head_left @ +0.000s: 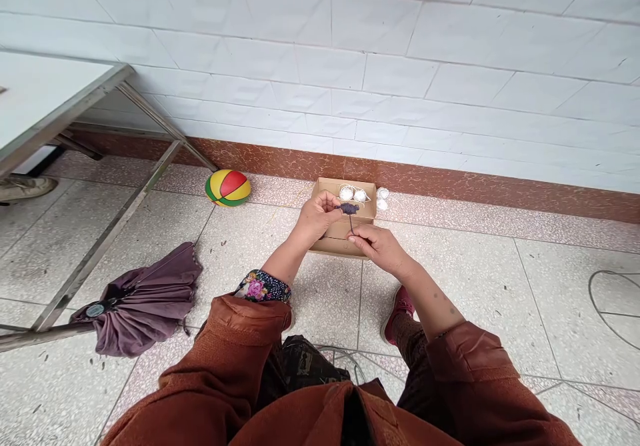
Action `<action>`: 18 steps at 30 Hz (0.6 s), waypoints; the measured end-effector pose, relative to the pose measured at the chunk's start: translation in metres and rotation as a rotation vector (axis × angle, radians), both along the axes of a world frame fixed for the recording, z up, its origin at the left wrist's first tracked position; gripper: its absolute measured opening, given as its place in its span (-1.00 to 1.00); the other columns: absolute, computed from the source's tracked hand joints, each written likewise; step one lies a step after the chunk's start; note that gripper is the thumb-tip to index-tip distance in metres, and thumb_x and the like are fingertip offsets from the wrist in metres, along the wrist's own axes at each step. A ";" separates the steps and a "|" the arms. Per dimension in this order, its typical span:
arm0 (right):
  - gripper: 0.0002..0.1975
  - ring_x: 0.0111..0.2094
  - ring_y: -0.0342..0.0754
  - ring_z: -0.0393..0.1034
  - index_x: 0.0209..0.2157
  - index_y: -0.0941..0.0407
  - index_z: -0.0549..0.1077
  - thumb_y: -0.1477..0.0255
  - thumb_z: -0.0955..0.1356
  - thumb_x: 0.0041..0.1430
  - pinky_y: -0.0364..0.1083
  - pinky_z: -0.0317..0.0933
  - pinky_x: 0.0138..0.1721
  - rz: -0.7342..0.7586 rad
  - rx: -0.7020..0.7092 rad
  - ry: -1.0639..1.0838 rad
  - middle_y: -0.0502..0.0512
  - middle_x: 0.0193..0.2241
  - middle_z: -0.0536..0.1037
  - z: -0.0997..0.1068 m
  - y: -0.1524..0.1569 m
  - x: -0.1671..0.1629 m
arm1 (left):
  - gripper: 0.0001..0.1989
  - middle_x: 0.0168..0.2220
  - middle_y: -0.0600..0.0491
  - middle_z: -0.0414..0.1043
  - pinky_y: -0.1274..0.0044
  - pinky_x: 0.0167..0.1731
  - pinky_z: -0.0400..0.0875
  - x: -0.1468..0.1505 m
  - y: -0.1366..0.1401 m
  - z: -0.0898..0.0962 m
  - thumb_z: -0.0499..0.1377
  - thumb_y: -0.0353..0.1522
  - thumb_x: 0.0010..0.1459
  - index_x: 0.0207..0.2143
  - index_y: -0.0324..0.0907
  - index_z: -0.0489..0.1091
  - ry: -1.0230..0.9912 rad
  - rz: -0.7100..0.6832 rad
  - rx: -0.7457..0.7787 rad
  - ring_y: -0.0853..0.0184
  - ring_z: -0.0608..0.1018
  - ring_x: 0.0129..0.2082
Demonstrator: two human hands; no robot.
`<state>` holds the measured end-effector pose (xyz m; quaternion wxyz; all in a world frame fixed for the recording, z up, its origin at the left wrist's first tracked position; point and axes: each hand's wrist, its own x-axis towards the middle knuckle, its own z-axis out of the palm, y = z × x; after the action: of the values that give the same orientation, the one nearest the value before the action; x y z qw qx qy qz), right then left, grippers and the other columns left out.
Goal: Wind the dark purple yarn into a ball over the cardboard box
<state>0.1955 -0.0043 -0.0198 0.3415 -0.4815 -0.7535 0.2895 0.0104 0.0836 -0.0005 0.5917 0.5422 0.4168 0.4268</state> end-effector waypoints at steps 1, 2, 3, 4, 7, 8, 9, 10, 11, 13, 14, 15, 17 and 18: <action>-0.74 -0.21 0.01 0.56 -0.17 0.03 0.59 0.26 0.29 0.48 -0.02 0.39 -0.11 0.001 0.015 0.007 0.10 -0.24 0.67 0.002 -0.001 0.001 | -0.80 -0.46 0.17 0.39 0.58 -0.39 0.25 0.000 0.000 -0.001 0.31 -0.45 -0.12 -0.42 -0.17 0.35 0.053 0.004 0.035 0.48 0.39 -0.47; -0.73 -0.23 0.01 0.55 -0.18 0.04 0.60 0.24 0.29 0.48 -0.03 0.39 -0.13 -0.009 0.030 0.017 0.10 -0.26 0.67 0.004 -0.001 0.002 | -0.81 -0.48 0.18 0.37 0.59 -0.42 0.22 -0.001 0.001 -0.003 0.30 -0.47 -0.12 -0.43 -0.17 0.34 0.108 -0.001 0.066 0.49 0.36 -0.49; -0.72 -0.24 0.01 0.55 -0.19 0.04 0.60 0.22 0.30 0.47 -0.03 0.39 -0.15 -0.027 0.044 0.028 0.10 -0.28 0.66 0.007 -0.001 0.004 | -0.82 -0.49 0.18 0.36 0.59 -0.44 0.20 -0.001 0.000 -0.004 0.29 -0.47 -0.12 -0.44 -0.17 0.34 0.157 -0.016 0.096 0.49 0.35 -0.51; -0.71 -0.26 0.01 0.54 -0.20 0.04 0.60 0.20 0.30 0.47 -0.02 0.39 -0.16 -0.053 0.056 0.039 0.10 -0.29 0.65 0.009 -0.001 0.006 | -0.83 -0.51 0.19 0.34 0.59 -0.46 0.18 -0.001 0.000 -0.004 0.28 -0.48 -0.12 -0.44 -0.17 0.34 0.196 -0.037 0.123 0.48 0.33 -0.52; -0.67 -0.26 0.03 0.53 -0.21 0.03 0.60 0.16 0.29 0.47 0.00 0.40 -0.15 -0.144 0.076 0.069 0.11 -0.30 0.65 0.014 0.002 0.011 | -0.83 -0.52 0.20 0.30 0.59 -0.47 0.16 -0.002 -0.004 -0.003 0.28 -0.47 -0.11 -0.44 -0.16 0.35 0.238 -0.145 0.170 0.48 0.30 -0.52; -0.66 -0.25 0.03 0.53 -0.22 0.02 0.60 0.15 0.29 0.47 0.00 0.40 -0.14 -0.174 0.079 0.080 0.11 -0.30 0.65 0.016 0.003 0.013 | -0.83 -0.51 0.20 0.30 0.59 -0.46 0.15 -0.003 -0.005 -0.002 0.29 -0.46 -0.10 -0.43 -0.16 0.35 0.232 -0.186 0.168 0.48 0.29 -0.52; -0.66 -0.25 0.04 0.52 -0.24 0.02 0.60 0.14 0.29 0.46 0.01 0.40 -0.14 -0.202 0.081 0.091 0.11 -0.31 0.65 0.017 0.004 0.014 | -0.82 -0.50 0.20 0.31 0.59 -0.46 0.15 -0.003 -0.007 0.000 0.29 -0.44 -0.09 -0.41 -0.16 0.35 0.222 -0.228 0.157 0.48 0.29 -0.51; -0.65 -0.25 0.04 0.52 -0.26 0.02 0.59 0.14 0.29 0.46 0.01 0.39 -0.14 -0.231 0.085 0.102 0.11 -0.31 0.64 0.017 0.005 0.015 | -0.82 -0.49 0.19 0.32 0.59 -0.46 0.15 -0.004 -0.008 0.002 0.30 -0.42 -0.07 -0.40 -0.16 0.35 0.207 -0.272 0.138 0.48 0.29 -0.51; -0.65 -0.25 0.04 0.52 -0.28 0.03 0.59 0.14 0.29 0.46 0.01 0.39 -0.14 -0.257 0.088 0.114 0.12 -0.32 0.64 0.017 0.007 0.016 | -0.81 -0.48 0.18 0.33 0.59 -0.45 0.16 -0.005 -0.010 0.004 0.31 -0.40 -0.06 -0.38 -0.16 0.35 0.188 -0.317 0.114 0.48 0.30 -0.50; -0.66 -0.27 0.04 0.51 -0.31 0.03 0.57 0.15 0.30 0.45 0.01 0.38 -0.15 -0.291 0.085 0.139 0.11 -0.33 0.62 0.015 0.009 0.016 | -0.78 -0.44 0.17 0.36 0.58 -0.43 0.18 -0.006 -0.011 0.008 0.34 -0.36 -0.04 -0.37 -0.17 0.35 0.133 -0.401 0.059 0.48 0.33 -0.48; -0.67 -0.28 0.04 0.51 -0.31 0.04 0.56 0.16 0.31 0.44 0.01 0.37 -0.17 -0.301 0.075 0.152 0.10 -0.34 0.61 0.013 0.009 0.016 | -0.76 -0.42 0.16 0.37 0.58 -0.41 0.20 -0.006 -0.012 0.009 0.35 -0.35 -0.04 -0.35 -0.17 0.35 0.099 -0.436 0.031 0.48 0.35 -0.47; -0.68 -0.30 0.03 0.50 -0.31 0.04 0.56 0.17 0.30 0.44 0.00 0.37 -0.18 -0.304 0.057 0.164 0.10 -0.35 0.61 0.011 0.010 0.016 | -0.75 -0.41 0.15 0.38 0.58 -0.40 0.21 -0.007 -0.012 0.011 0.36 -0.34 -0.03 -0.35 -0.17 0.35 0.062 -0.458 0.005 0.48 0.37 -0.46; -0.69 -0.33 0.00 0.49 -0.28 0.05 0.56 0.19 0.29 0.45 -0.02 0.35 -0.22 -0.293 0.016 0.182 0.08 -0.36 0.59 0.006 0.011 0.014 | -0.72 -0.40 0.15 0.40 0.58 -0.39 0.23 -0.007 -0.012 0.012 0.37 -0.33 -0.03 -0.33 -0.17 0.34 -0.009 -0.467 -0.043 0.48 0.39 -0.45; -0.69 -0.34 0.00 0.48 -0.26 0.05 0.56 0.19 0.28 0.45 -0.03 0.35 -0.24 -0.278 -0.003 0.184 0.07 -0.37 0.59 0.004 0.011 0.013 | -0.72 -0.40 0.15 0.40 0.58 -0.39 0.25 -0.008 -0.012 0.013 0.38 -0.32 -0.03 -0.33 -0.17 0.34 -0.038 -0.454 -0.060 0.48 0.40 -0.44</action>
<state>0.2080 0.0062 -0.0156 0.4453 -0.5531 -0.6446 0.2834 0.0029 0.0720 0.0121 0.6962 0.5962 0.2853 0.2800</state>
